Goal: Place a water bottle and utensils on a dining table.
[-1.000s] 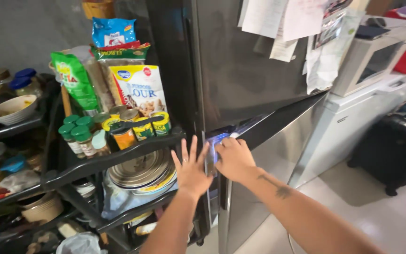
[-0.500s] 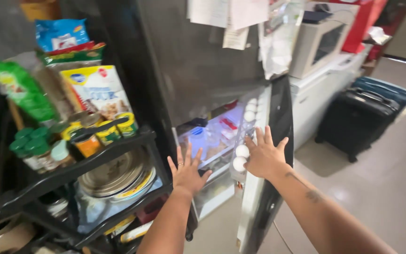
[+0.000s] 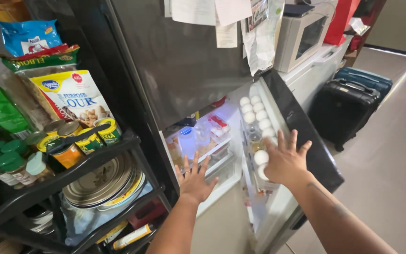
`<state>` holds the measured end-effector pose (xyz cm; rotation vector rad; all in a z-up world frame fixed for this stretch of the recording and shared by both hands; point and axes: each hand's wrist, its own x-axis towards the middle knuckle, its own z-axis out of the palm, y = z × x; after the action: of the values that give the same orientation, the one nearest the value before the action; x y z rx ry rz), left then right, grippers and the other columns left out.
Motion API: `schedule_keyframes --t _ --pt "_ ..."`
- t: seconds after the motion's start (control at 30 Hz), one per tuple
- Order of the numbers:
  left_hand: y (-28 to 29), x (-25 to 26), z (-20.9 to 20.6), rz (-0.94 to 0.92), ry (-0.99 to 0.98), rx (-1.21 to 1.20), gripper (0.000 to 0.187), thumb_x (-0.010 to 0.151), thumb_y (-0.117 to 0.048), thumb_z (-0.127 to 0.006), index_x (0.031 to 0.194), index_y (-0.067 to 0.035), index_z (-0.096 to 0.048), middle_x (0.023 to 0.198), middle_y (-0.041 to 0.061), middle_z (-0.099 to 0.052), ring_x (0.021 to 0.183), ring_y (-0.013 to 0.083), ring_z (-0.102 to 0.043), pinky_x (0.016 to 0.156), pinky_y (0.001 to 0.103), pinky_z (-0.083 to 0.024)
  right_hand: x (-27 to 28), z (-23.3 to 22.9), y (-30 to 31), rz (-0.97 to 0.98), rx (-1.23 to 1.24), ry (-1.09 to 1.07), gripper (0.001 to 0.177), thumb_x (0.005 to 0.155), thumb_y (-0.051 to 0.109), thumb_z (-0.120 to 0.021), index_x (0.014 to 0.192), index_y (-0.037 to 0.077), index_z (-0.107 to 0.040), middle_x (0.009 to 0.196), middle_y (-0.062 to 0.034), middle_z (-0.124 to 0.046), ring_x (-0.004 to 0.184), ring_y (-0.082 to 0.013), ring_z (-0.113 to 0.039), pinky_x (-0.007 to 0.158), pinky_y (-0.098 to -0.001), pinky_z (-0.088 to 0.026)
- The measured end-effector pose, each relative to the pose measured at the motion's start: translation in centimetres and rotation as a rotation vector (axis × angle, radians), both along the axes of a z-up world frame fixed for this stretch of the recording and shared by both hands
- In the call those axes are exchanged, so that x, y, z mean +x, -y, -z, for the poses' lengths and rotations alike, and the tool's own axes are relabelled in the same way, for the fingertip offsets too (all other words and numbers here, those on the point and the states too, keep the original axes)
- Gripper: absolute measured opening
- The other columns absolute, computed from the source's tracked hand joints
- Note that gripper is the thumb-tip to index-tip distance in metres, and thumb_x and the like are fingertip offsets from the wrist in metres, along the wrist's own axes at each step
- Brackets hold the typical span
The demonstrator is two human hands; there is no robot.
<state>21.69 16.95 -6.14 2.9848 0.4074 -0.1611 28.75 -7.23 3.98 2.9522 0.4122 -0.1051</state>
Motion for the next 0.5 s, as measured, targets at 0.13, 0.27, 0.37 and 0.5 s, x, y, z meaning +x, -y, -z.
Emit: schedule_keyframes --t 0.13,0.27,0.37,0.5 --pt "-0.7 0.7 -0.9 -0.014 0.005 0.001 0.084 0.093 -0.07 -0.045 0.163 -0.039 -0.01 0.173 -0.001 0.011 0.158 0.0347 0.014 0.121 0.066 0.009 -1.1 0.6 -4.0 -0.147 -0.025 0.019 0.099 0.084 0.057 -0.071 0.163 0.028 -0.018 0.171 -0.0154 -0.003 0.157 -0.0408 0.003 0.119 -0.0693 -0.003" --pt "-2.2 1.9 -0.7 -0.037 -0.04 -0.016 0.087 0.092 -0.072 -0.046 0.164 -0.036 -0.01 0.173 0.0 0.013 0.158 0.034 0.015 0.122 0.063 0.011 0.7 4.8 -7.9 -0.299 0.103 -0.06 0.107 0.08 0.067 -0.072 0.162 0.033 -0.013 0.171 -0.0148 0.001 0.157 -0.039 0.005 0.121 -0.0681 0.0" --pt "-3.3 3.0 0.0 -0.049 -0.068 -0.02 0.091 0.092 -0.073 -0.046 0.164 -0.034 -0.008 0.173 0.002 0.014 0.158 0.0335 0.015 0.123 0.061 0.011 2.8 7.9 -10.0 -0.375 0.158 -0.093 0.109 0.079 0.068 -0.073 0.163 0.032 -0.013 0.171 -0.0172 0.001 0.157 -0.0396 0.005 0.121 -0.0671 -0.001" --pt "-5.0 5.3 2.1 -0.064 -0.074 -0.044 0.095 0.09 -0.072 -0.05 0.165 -0.034 -0.006 0.172 0.005 0.014 0.158 0.034 0.014 0.125 0.055 0.009 6.1 10.3 -12.6 -0.399 0.144 -0.156 0.11 0.079 0.068 -0.072 0.163 0.031 -0.012 0.171 -0.0176 0.003 0.157 -0.0406 0.005 0.121 -0.0654 -0.001"
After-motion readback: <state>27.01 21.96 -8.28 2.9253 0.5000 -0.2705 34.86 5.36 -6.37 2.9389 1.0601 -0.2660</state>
